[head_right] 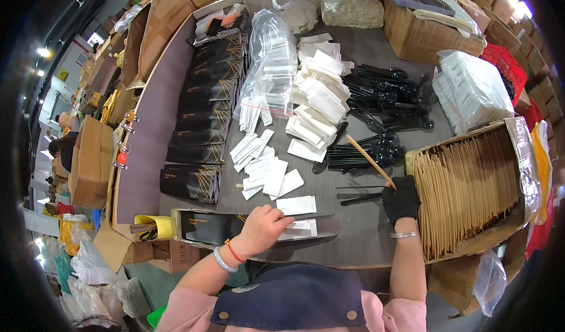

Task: Packaging white rectangular items into black protective sleeves using a specialized insertion tool.

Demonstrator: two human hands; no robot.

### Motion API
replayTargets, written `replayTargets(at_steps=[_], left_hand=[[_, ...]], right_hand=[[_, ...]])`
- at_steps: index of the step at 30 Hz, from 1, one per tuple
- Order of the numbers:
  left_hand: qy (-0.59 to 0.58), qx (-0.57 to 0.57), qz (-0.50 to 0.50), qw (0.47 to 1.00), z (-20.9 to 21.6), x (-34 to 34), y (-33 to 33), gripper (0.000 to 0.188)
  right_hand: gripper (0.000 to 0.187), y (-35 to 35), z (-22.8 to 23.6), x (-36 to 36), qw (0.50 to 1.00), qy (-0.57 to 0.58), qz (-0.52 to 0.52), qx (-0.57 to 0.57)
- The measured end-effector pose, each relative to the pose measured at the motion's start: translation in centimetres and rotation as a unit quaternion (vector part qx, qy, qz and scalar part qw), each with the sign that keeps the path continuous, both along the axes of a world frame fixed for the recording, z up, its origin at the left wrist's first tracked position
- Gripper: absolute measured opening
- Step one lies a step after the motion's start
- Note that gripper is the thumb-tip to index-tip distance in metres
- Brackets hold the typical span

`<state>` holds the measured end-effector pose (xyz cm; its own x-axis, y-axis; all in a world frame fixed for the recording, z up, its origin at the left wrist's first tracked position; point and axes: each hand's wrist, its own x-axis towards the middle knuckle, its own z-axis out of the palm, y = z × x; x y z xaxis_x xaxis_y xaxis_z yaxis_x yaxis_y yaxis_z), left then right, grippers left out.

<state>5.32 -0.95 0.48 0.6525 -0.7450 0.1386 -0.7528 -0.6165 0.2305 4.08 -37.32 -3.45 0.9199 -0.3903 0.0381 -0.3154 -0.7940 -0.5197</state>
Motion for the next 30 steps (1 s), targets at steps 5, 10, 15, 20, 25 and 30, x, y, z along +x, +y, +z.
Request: replayTargets(at_steps=[5, 10, 15, 20, 25, 30], left_hand=[[0.056, -0.008, -0.010, 0.998, 1.7, -3.3, 0.2, 0.030], [0.020, 0.103, 0.029, 0.994, 1.4, -6.0, 1.1, 0.052], [0.021, 0.098, 0.043, 0.994, 1.7, -6.3, 1.6, 0.051], [0.006, 0.095, 0.058, 0.994, 1.6, -6.1, 2.8, 0.050], [0.034, 0.015, 0.071, 0.997, 2.4, -5.3, 4.6, 0.056], [0.090, -0.019, 0.151, 0.984, 1.9, -3.6, 5.8, 0.075]], right_hand=[[0.007, 1.8, 2.9, -0.2, 0.996, -0.065, 0.024, 0.054], [0.007, 5.7, 4.4, -1.0, 0.967, 0.056, 0.191, 0.161], [0.017, 8.8, 3.6, -1.3, 0.903, 0.242, 0.249, 0.252], [0.027, 12.7, 3.2, -0.9, 0.905, 0.203, 0.254, 0.275], [0.040, 10.1, 3.0, -2.9, 0.934, 0.004, 0.348, 0.082], [0.036, 9.2, 1.9, -2.0, 0.890, -0.053, 0.451, -0.025]])
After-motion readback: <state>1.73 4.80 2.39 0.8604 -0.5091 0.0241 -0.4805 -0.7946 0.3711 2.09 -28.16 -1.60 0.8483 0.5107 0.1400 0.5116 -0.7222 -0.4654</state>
